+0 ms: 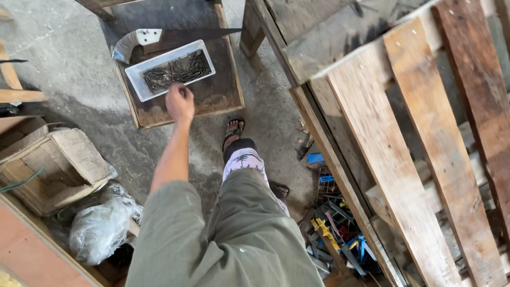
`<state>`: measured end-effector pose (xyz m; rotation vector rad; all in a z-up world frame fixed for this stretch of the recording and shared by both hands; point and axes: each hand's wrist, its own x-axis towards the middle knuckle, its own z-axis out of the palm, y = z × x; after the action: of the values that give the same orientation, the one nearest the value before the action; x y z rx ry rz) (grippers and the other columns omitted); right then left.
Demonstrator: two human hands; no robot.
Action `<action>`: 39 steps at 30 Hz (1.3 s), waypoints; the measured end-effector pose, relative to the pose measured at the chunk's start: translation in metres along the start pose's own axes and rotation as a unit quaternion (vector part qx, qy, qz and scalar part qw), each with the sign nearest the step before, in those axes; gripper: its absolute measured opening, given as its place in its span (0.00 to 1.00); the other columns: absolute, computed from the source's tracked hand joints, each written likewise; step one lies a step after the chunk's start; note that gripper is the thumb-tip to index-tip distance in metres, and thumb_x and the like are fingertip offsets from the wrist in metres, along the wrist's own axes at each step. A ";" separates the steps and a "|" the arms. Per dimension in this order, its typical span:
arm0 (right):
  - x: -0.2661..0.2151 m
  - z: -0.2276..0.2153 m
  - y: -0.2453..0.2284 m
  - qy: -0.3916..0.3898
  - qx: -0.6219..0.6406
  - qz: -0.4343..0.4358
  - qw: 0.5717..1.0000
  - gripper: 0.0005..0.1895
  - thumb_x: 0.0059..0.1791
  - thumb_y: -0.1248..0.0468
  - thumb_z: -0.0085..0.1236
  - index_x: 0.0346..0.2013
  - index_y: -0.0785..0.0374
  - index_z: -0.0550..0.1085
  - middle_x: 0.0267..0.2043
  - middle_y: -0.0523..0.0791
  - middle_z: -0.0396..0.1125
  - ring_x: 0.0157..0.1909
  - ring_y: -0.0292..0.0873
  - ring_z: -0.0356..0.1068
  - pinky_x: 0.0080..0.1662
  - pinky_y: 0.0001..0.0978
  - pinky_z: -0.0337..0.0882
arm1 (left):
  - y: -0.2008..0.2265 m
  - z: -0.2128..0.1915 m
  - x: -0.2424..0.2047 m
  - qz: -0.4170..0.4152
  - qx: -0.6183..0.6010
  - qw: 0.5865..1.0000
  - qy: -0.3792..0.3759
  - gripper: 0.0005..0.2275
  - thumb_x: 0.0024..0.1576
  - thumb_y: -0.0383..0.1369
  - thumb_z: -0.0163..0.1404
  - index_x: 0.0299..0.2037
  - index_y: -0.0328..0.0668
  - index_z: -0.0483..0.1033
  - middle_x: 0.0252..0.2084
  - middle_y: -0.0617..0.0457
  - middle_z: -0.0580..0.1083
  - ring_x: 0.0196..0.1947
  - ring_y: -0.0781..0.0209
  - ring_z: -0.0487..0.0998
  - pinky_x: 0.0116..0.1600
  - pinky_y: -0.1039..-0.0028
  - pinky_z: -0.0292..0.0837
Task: The person uses a hammer to drive nails into a wooden pallet. They repeatedly pick up nails from a nearby container and hammer them into the slats of the pallet.
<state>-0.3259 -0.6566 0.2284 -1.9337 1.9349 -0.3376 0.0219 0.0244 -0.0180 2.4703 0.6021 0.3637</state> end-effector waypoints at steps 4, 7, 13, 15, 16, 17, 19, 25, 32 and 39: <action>-0.023 0.022 -0.025 0.007 -0.041 0.064 0.997 0.24 0.62 0.50 0.47 0.55 0.72 0.71 0.43 0.58 0.70 0.43 0.61 0.71 0.41 0.52 0.71 | -0.035 0.065 0.090 0.002 0.050 0.989 -0.142 0.09 0.53 0.30 0.59 0.44 0.44 0.79 0.45 0.45 0.78 0.48 0.40 0.78 0.53 0.53 0.73; -0.034 0.031 -0.038 0.023 -0.066 0.113 0.991 0.25 0.62 0.50 0.47 0.56 0.73 0.71 0.43 0.58 0.70 0.43 0.59 0.71 0.41 0.51 0.70 | -0.040 0.103 0.123 -0.031 0.147 0.951 -0.270 0.21 0.46 0.32 0.64 0.51 0.43 0.77 0.57 0.41 0.71 0.56 0.35 0.72 0.57 0.52 0.71; -0.059 0.028 -0.053 0.046 -0.092 0.195 0.975 0.28 0.62 0.48 0.45 0.56 0.74 0.70 0.44 0.57 0.70 0.42 0.57 0.71 0.40 0.50 0.70 | -0.033 0.107 0.135 -0.139 0.267 0.851 -0.430 0.32 0.45 0.47 0.69 0.56 0.40 0.74 0.64 0.44 0.69 0.66 0.41 0.66 0.65 0.52 0.66; -0.070 0.031 -0.052 0.047 -0.092 0.210 0.972 0.29 0.62 0.47 0.45 0.56 0.74 0.70 0.44 0.57 0.70 0.42 0.57 0.71 0.40 0.50 0.70 | -0.032 0.112 0.136 -0.109 0.283 0.840 -0.449 0.31 0.49 0.51 0.67 0.55 0.37 0.75 0.64 0.41 0.68 0.65 0.39 0.65 0.63 0.52 0.66; -0.064 0.028 -0.059 0.046 -0.100 0.203 0.973 0.29 0.62 0.47 0.45 0.56 0.75 0.70 0.44 0.57 0.70 0.42 0.56 0.70 0.40 0.50 0.69 | -0.037 0.110 0.126 -0.058 0.283 0.849 -0.442 0.27 0.52 0.49 0.65 0.53 0.37 0.76 0.61 0.41 0.70 0.63 0.38 0.68 0.61 0.51 0.68; -0.061 0.026 -0.061 0.045 -0.107 0.195 0.974 0.30 0.61 0.46 0.44 0.57 0.75 0.69 0.44 0.57 0.70 0.42 0.56 0.70 0.40 0.50 0.69 | -0.042 0.107 0.119 -0.008 0.282 0.856 -0.433 0.23 0.55 0.47 0.63 0.52 0.36 0.77 0.59 0.40 0.72 0.60 0.37 0.71 0.58 0.50 0.71; -0.062 0.017 -0.060 0.031 -0.122 0.179 0.976 0.31 0.61 0.46 0.44 0.57 0.75 0.69 0.45 0.57 0.70 0.42 0.55 0.70 0.40 0.50 0.69 | -0.057 0.089 0.115 0.060 0.267 0.869 -0.413 0.17 0.60 0.43 0.59 0.48 0.37 0.79 0.52 0.39 0.76 0.55 0.36 0.75 0.54 0.49 0.74; -0.066 -0.030 -0.033 0.070 -0.068 0.212 0.972 0.33 0.61 0.44 0.43 0.57 0.77 0.68 0.45 0.56 0.70 0.41 0.53 0.70 0.39 0.49 0.68 | -0.038 0.062 0.135 0.133 0.220 0.895 -0.365 0.06 0.63 0.35 0.56 0.45 0.44 0.80 0.39 0.36 0.78 0.43 0.32 0.79 0.46 0.45 0.73; -0.051 -0.040 -0.002 0.082 0.044 0.133 0.987 0.26 0.63 0.50 0.43 0.54 0.76 0.65 0.37 0.53 0.70 0.31 0.47 0.72 0.31 0.40 0.73 | -0.001 0.002 0.130 -0.279 -0.310 0.865 -0.281 0.06 0.68 0.33 0.48 0.45 0.43 0.77 0.35 0.52 0.76 0.38 0.52 0.77 0.46 0.58 0.75; -0.037 -0.047 0.059 0.067 0.181 0.120 0.974 0.19 0.62 0.54 0.46 0.55 0.68 0.61 0.32 0.47 0.66 0.25 0.43 0.69 0.27 0.37 0.74 | 0.144 -0.047 0.089 -0.287 -0.661 0.535 -0.441 0.08 0.68 0.34 0.50 0.43 0.38 0.76 0.40 0.51 0.74 0.41 0.58 0.74 0.43 0.69 0.72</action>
<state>-0.3996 -0.6227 0.2487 -1.4618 1.9974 -0.7092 0.1296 -0.0172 0.1146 0.6255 0.3526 -0.5512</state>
